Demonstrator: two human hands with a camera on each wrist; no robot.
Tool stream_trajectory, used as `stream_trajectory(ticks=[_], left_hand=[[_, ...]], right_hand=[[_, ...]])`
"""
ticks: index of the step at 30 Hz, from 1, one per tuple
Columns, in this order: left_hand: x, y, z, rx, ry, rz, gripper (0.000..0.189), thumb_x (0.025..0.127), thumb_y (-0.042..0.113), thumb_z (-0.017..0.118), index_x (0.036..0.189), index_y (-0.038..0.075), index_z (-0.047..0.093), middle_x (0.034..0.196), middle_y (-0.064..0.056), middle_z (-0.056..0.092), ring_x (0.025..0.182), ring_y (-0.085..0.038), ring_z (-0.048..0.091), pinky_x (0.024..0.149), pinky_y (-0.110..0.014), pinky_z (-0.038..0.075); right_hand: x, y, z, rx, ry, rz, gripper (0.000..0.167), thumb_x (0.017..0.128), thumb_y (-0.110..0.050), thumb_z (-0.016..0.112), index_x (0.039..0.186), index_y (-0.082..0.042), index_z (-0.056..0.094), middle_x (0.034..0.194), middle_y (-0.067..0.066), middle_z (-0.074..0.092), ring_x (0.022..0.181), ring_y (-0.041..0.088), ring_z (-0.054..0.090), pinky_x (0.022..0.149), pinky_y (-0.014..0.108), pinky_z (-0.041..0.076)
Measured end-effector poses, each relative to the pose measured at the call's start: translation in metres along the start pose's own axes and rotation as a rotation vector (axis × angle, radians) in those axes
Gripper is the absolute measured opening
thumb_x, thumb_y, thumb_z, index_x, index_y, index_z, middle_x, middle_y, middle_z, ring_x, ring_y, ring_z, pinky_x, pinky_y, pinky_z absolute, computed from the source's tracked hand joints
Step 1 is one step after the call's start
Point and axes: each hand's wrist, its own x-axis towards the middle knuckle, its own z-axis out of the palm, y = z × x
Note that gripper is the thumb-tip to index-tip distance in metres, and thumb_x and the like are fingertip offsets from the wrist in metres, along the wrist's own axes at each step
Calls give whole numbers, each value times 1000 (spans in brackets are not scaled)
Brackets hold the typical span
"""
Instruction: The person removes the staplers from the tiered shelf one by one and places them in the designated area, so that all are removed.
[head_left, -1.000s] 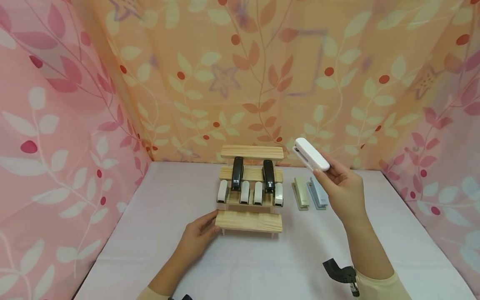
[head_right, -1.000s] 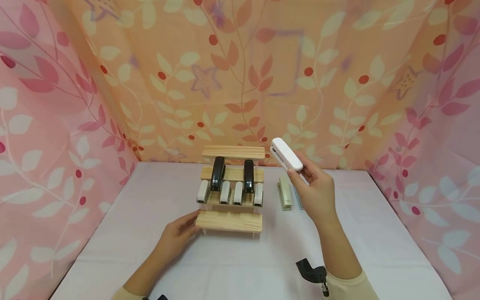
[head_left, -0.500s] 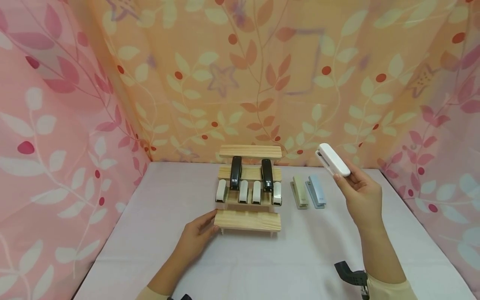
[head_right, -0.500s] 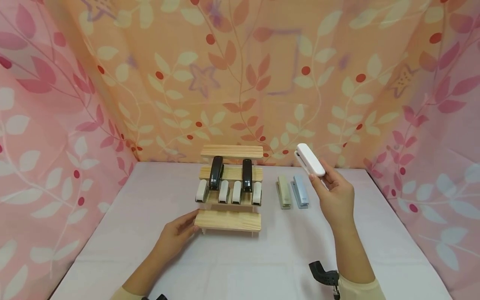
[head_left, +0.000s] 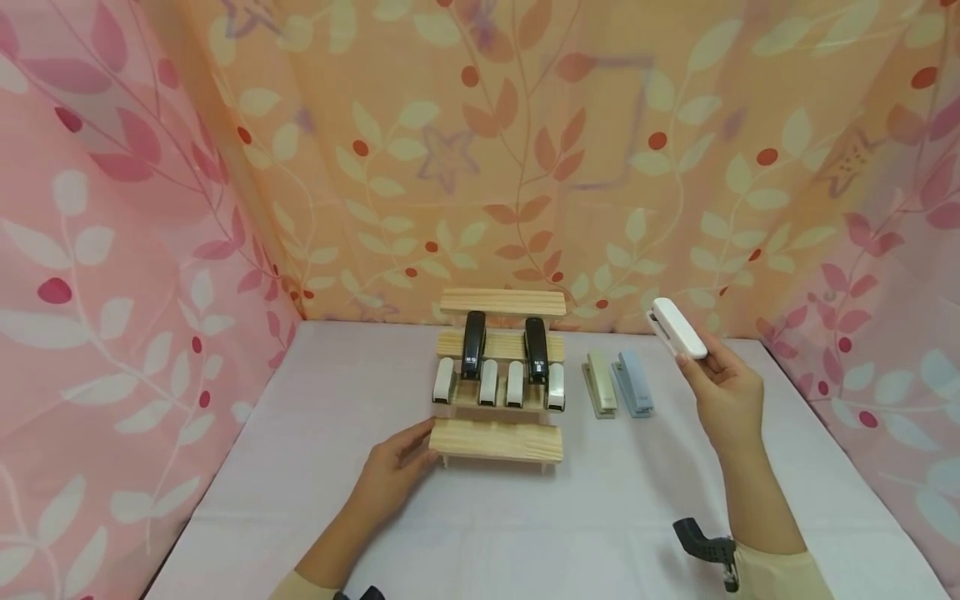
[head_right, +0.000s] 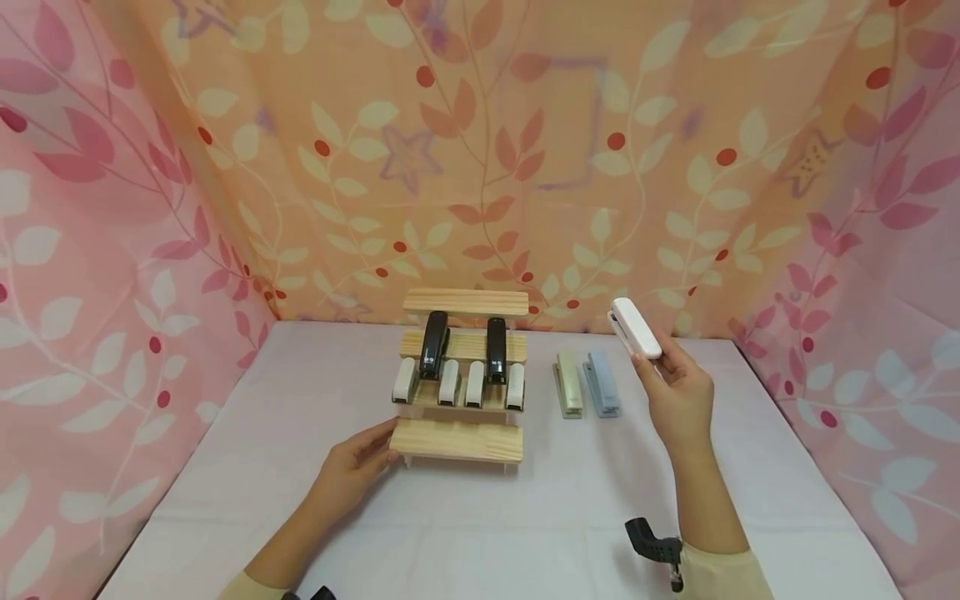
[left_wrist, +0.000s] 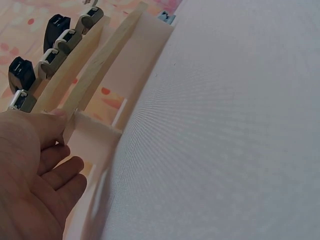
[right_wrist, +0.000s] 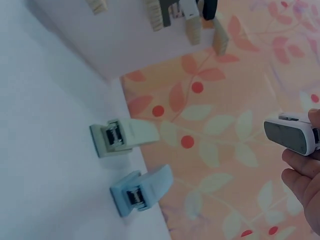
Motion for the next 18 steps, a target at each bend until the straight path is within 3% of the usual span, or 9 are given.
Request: stream_trajectory(ticks=[6, 12, 18], left_hand=[[1, 0, 0, 11, -6, 15, 53, 94, 35, 74, 144, 23, 60, 148, 6, 58, 136, -22, 56, 114, -36, 47], [1, 0, -1, -3, -1, 21, 52, 95, 29, 75, 144, 21, 60, 148, 4, 58, 136, -23, 57, 113, -33, 48], [1, -2, -1, -21, -9, 20, 53, 94, 31, 75, 144, 21, 60, 148, 3, 57, 137, -22, 56, 112, -31, 48]], right_hand=[[4, 21, -5, 11, -8, 46, 53, 92, 3, 73, 142, -2, 59, 145, 31, 51, 121, 8, 62, 92, 10, 52], [11, 43, -11, -73, -31, 126, 54, 96, -2, 71, 147, 2, 52, 148, 28, 48, 130, 16, 57, 92, 6, 50], [15, 69, -18, -118, -58, 191, 57, 98, -5, 69, 150, 2, 46, 149, 29, 46, 127, 6, 56, 91, 4, 49]])
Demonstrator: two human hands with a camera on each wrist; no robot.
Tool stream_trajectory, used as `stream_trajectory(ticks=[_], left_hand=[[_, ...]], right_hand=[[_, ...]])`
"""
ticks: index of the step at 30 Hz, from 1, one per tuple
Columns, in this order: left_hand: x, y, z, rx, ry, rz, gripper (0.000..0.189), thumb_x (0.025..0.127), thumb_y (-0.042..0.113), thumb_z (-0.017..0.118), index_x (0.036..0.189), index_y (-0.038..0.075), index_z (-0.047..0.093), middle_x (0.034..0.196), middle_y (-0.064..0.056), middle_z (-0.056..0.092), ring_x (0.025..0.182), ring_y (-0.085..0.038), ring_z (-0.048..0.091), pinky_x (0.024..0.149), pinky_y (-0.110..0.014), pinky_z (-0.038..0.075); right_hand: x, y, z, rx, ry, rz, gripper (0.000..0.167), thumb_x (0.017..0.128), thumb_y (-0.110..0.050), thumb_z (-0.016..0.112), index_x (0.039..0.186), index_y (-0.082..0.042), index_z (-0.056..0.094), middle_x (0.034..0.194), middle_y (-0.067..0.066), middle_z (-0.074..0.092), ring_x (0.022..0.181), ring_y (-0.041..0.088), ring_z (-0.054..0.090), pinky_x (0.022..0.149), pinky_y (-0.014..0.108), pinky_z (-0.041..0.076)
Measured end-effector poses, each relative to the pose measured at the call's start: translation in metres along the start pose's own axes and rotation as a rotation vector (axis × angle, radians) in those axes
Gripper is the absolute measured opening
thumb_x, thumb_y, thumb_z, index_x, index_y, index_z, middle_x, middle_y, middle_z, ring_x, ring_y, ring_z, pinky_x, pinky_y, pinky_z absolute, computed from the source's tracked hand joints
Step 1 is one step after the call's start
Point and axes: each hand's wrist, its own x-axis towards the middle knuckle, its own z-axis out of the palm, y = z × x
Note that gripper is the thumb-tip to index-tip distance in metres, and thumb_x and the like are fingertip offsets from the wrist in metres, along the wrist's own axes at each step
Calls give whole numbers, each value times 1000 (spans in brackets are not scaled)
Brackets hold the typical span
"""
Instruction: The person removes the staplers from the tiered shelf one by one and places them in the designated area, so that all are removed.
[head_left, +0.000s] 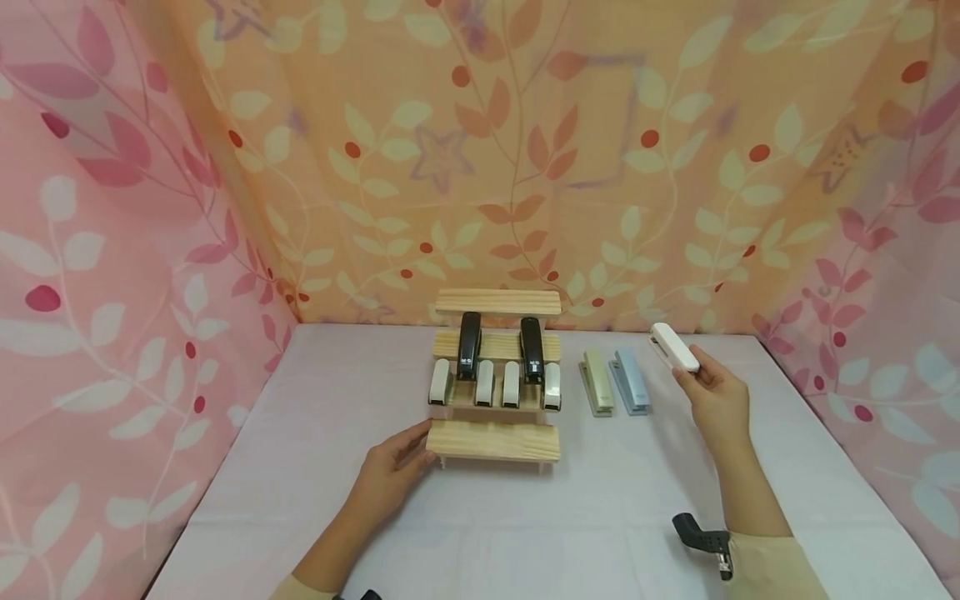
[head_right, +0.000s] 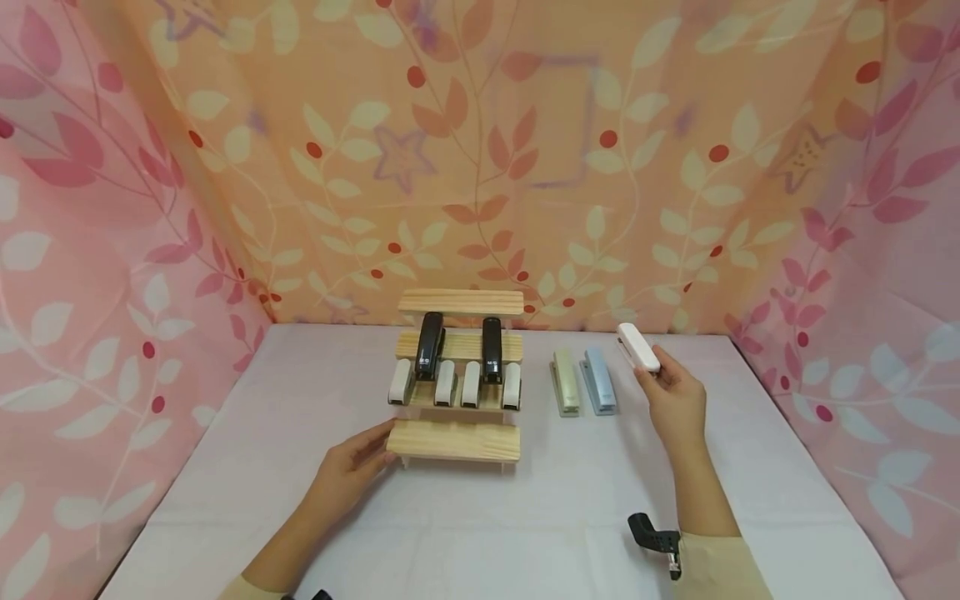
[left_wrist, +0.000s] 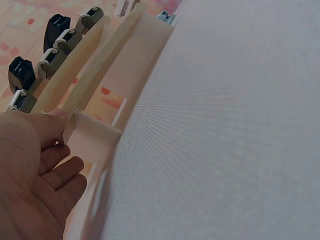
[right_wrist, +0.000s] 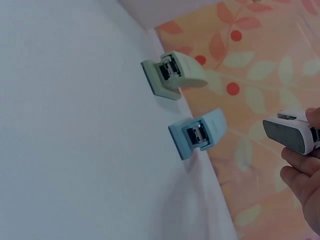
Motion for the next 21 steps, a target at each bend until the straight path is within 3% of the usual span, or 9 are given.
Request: stream_trajectory(ticks=[3, 10, 21], left_hand=[[0, -1, 0, -2, 1, 3, 53, 94, 32, 75, 143, 20, 60, 148, 3, 58, 136, -22, 56, 112, -31, 48], [-1, 0, 1, 8, 12, 13, 53, 94, 32, 76, 144, 20, 61, 147, 3, 59, 135, -22, 57, 112, -33, 48], [-1, 3, 0, 17, -1, -8, 54, 93, 36, 75, 144, 23, 60, 148, 4, 57, 136, -23, 56, 113, -34, 47]], right_hand=[[1, 11, -1, -36, -14, 25, 58, 99, -8, 68, 151, 3, 45, 149, 28, 47, 127, 7, 57, 89, 3, 49], [2, 35, -2, -165, -88, 48, 60, 103, -19, 65, 152, 6, 42, 151, 27, 46, 140, 36, 46, 92, 2, 46], [5, 57, 0, -206, -102, 84, 59, 103, -21, 65, 152, 5, 43, 151, 25, 48, 141, 38, 46, 98, 8, 48]])
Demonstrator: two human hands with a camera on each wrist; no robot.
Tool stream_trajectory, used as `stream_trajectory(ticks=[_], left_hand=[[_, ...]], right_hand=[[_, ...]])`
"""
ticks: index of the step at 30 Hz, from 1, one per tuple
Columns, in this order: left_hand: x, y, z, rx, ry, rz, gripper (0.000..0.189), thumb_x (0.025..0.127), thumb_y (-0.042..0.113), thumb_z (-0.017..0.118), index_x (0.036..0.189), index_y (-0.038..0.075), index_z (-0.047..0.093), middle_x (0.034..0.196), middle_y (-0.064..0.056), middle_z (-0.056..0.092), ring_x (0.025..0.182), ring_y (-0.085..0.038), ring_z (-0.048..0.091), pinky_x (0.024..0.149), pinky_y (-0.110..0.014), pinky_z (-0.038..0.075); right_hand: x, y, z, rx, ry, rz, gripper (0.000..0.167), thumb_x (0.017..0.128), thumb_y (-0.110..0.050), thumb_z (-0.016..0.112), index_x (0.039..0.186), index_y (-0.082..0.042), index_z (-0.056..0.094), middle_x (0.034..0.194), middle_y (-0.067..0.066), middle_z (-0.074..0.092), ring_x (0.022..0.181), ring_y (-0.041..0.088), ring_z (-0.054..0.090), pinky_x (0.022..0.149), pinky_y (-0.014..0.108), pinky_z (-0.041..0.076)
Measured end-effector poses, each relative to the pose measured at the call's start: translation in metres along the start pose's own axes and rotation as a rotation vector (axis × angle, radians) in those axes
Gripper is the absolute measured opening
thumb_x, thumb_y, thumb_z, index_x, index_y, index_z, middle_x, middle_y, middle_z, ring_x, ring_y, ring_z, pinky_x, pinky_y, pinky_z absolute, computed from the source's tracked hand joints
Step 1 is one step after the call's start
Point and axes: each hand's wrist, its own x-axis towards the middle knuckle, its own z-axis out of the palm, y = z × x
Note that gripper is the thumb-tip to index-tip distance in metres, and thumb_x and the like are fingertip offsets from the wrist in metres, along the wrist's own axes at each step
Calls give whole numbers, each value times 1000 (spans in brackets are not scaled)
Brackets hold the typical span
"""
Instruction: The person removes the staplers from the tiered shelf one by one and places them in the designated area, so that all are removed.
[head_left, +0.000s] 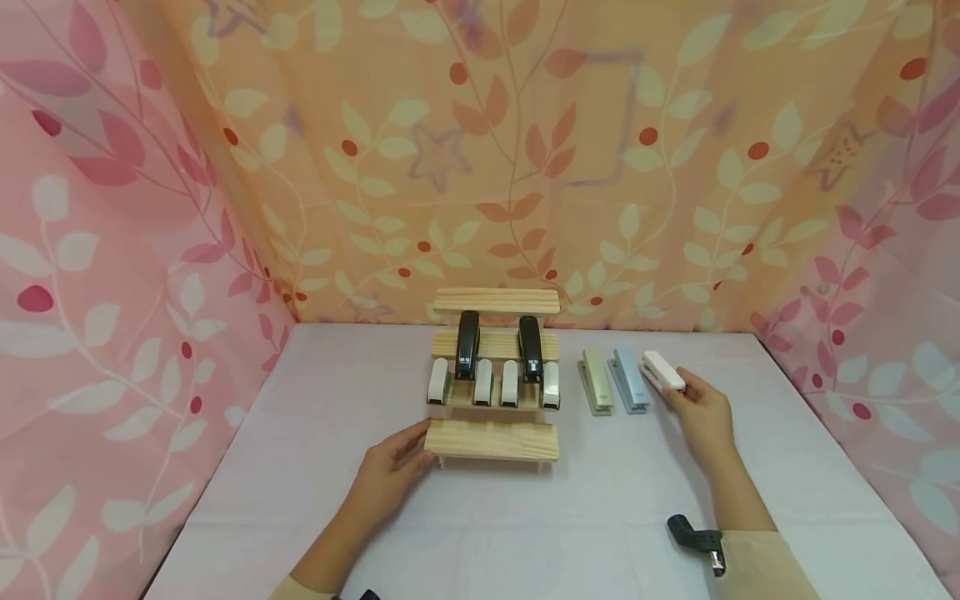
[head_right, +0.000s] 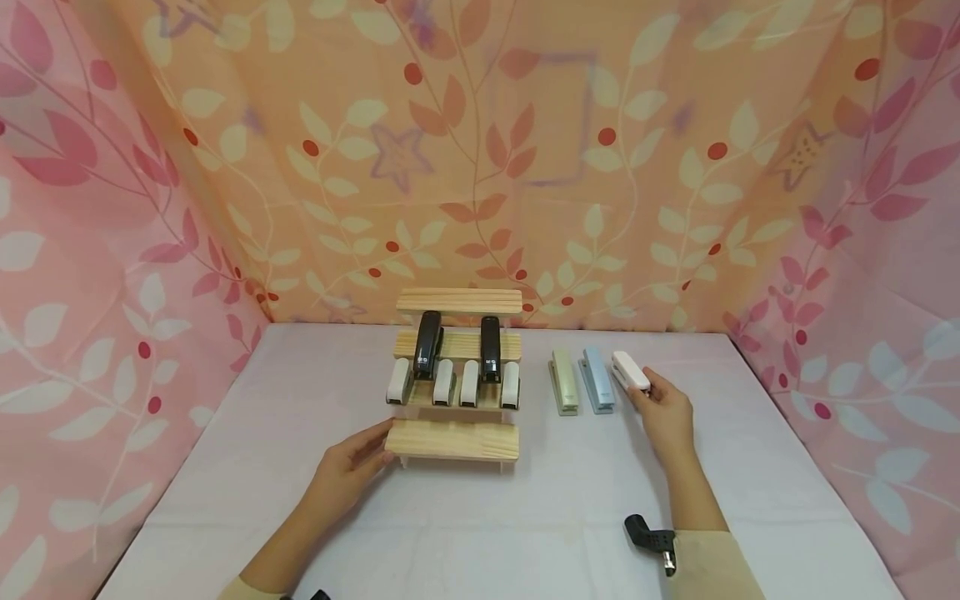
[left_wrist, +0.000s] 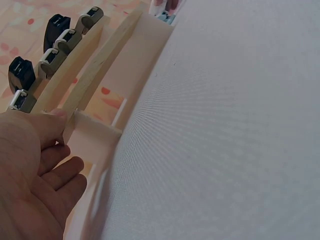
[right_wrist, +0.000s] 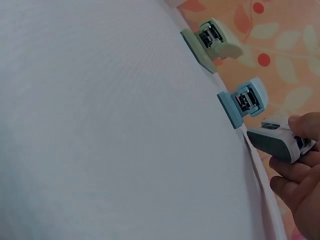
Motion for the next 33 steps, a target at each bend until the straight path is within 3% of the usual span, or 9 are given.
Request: stream_trajectory(ticks=[6, 15, 17, 19, 23, 33], left_hand=[[-1, 1, 1, -1, 9, 6, 53, 94, 33, 75, 143, 21, 61, 148, 3, 58, 136, -23, 57, 113, -35, 48], [0, 0, 2, 5, 21, 32, 53, 94, 30, 75, 143, 18, 61, 147, -1, 59, 135, -27, 57, 112, -38, 48], [0, 0, 2, 1, 20, 28, 53, 94, 30, 75, 143, 18, 61, 147, 0, 58, 135, -26, 57, 113, -37, 48], [0, 0, 2, -3, 16, 20, 53, 94, 30, 75, 143, 19, 60, 148, 1, 58, 136, -24, 57, 113, -36, 47], [0, -2, 2, -6, 8, 21, 53, 94, 31, 75, 144, 20, 60, 148, 3, 58, 136, -22, 56, 114, -33, 47], [0, -4, 1, -18, 9, 28, 54, 94, 38, 74, 144, 23, 60, 148, 4, 58, 136, -23, 56, 113, -33, 47]], right_hand=[[2, 7, 2, -25, 8, 2, 57, 103, -19, 64, 150, 6, 44, 148, 27, 50, 139, 38, 48, 96, 7, 49], [1, 11, 1, -113, -28, -22, 60, 100, -22, 70, 147, 8, 48, 141, 30, 57, 132, 41, 56, 79, -1, 49], [1, 13, 0, -168, -45, -28, 61, 99, -23, 71, 147, 7, 49, 139, 29, 58, 131, 42, 57, 83, 6, 54], [1, 14, 0, -217, -59, -35, 62, 98, -24, 72, 147, 7, 49, 139, 28, 59, 131, 42, 57, 92, 22, 59], [0, 16, -1, -257, -68, -37, 65, 98, -27, 72, 148, 5, 48, 141, 26, 58, 133, 44, 55, 107, 53, 50], [-1, 20, 1, -275, -62, -64, 65, 99, -29, 72, 149, 4, 48, 144, 27, 56, 133, 46, 54, 107, 56, 49]])
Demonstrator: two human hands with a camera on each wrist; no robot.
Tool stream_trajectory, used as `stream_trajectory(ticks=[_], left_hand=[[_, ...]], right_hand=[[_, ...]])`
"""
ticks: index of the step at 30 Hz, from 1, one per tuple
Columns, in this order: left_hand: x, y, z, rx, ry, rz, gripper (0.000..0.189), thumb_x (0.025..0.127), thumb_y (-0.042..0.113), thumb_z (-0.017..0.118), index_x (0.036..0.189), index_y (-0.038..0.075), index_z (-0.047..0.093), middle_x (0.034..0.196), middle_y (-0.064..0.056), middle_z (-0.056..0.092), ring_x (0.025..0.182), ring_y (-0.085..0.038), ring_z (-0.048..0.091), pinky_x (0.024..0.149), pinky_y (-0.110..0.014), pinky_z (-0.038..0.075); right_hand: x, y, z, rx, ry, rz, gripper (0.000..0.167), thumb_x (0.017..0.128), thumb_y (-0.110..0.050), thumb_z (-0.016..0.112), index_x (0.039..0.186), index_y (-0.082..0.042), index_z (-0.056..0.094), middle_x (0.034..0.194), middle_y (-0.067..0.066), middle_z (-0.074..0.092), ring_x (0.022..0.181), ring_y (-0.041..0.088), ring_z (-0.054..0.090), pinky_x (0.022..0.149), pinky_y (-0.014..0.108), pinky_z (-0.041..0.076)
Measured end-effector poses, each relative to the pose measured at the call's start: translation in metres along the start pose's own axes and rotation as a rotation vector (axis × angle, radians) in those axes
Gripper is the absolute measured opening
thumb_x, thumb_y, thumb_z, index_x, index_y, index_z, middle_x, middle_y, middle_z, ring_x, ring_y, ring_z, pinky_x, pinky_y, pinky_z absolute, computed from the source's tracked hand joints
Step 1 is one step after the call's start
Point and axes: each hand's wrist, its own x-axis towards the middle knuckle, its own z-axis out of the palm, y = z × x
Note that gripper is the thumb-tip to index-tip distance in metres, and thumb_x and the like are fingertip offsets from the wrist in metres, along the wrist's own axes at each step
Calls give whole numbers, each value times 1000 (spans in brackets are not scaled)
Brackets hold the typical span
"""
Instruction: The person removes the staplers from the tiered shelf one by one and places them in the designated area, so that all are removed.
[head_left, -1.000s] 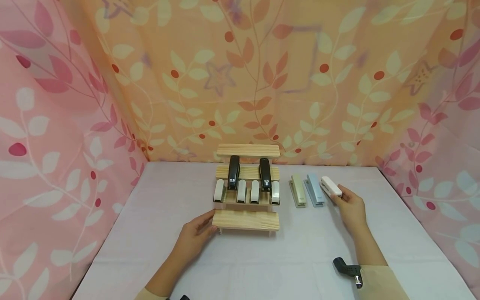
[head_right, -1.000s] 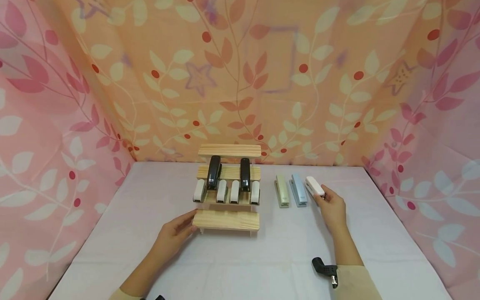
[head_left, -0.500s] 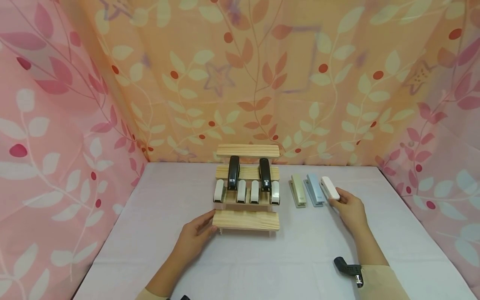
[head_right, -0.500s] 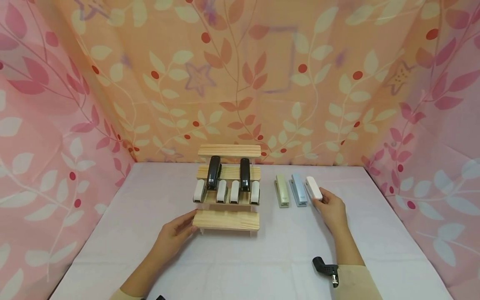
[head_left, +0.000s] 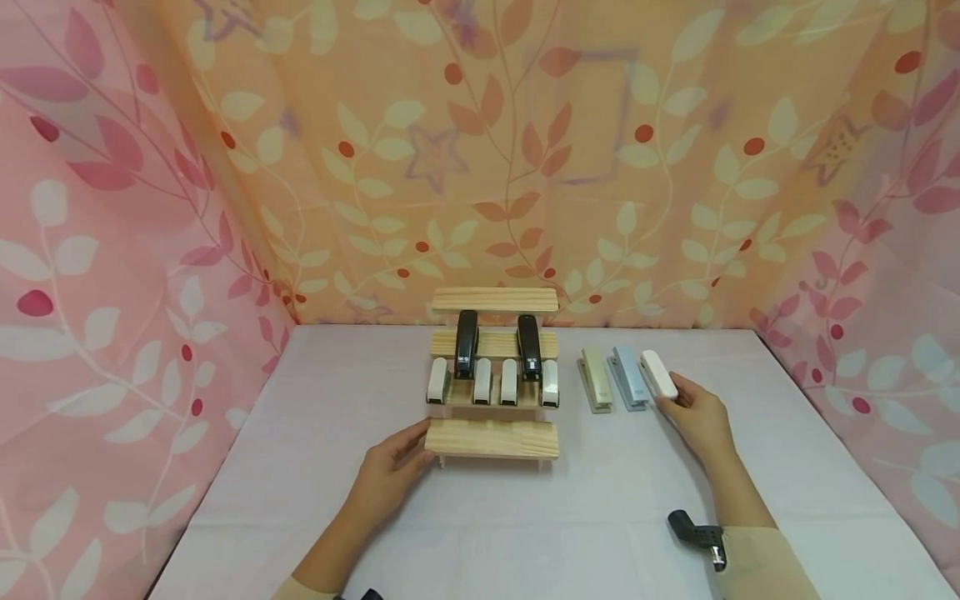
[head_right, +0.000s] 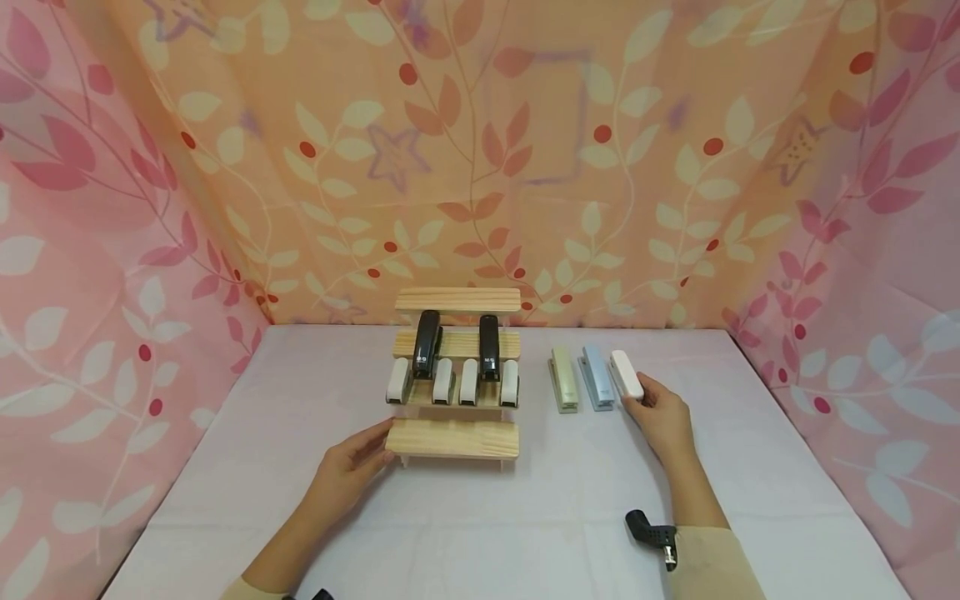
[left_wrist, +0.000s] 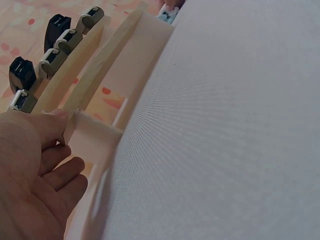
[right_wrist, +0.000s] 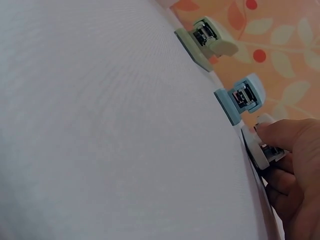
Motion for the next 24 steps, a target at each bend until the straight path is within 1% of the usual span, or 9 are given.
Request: stream_trajectory(ticks=[10, 16, 20, 24], left_hand=[[1, 0, 0, -10, 2, -1, 53, 93, 37, 74, 143, 23, 61, 147, 6, 58, 136, -21, 56, 113, -32, 47], [1, 1, 1, -20, -5, -2, 53, 94, 35, 75, 143, 22, 61, 148, 5, 58, 137, -21, 55, 113, -33, 47], [1, 1, 0, -18, -6, -10, 52, 94, 32, 75, 143, 22, 61, 147, 5, 58, 137, -22, 55, 113, -32, 47], [0, 3, 0, -12, -3, -15, 52, 94, 32, 75, 143, 22, 61, 147, 5, 58, 137, -22, 55, 113, -32, 47]], right_hand=[[-1, -3, 0, -13, 11, 14, 66, 98, -29, 72, 151, 3, 46, 146, 27, 53, 135, 48, 51, 109, 59, 47], [-1, -4, -2, -16, 11, 0, 67, 98, -28, 72, 151, 3, 46, 147, 27, 53, 136, 48, 51, 109, 60, 47], [0, -4, -5, 19, -41, -1, 73, 97, -30, 74, 153, 4, 41, 149, 28, 50, 138, 48, 48, 111, 60, 44], [1, -7, -9, 63, -103, 23, 80, 96, -31, 75, 155, 6, 34, 152, 31, 45, 140, 49, 45, 113, 60, 42]])
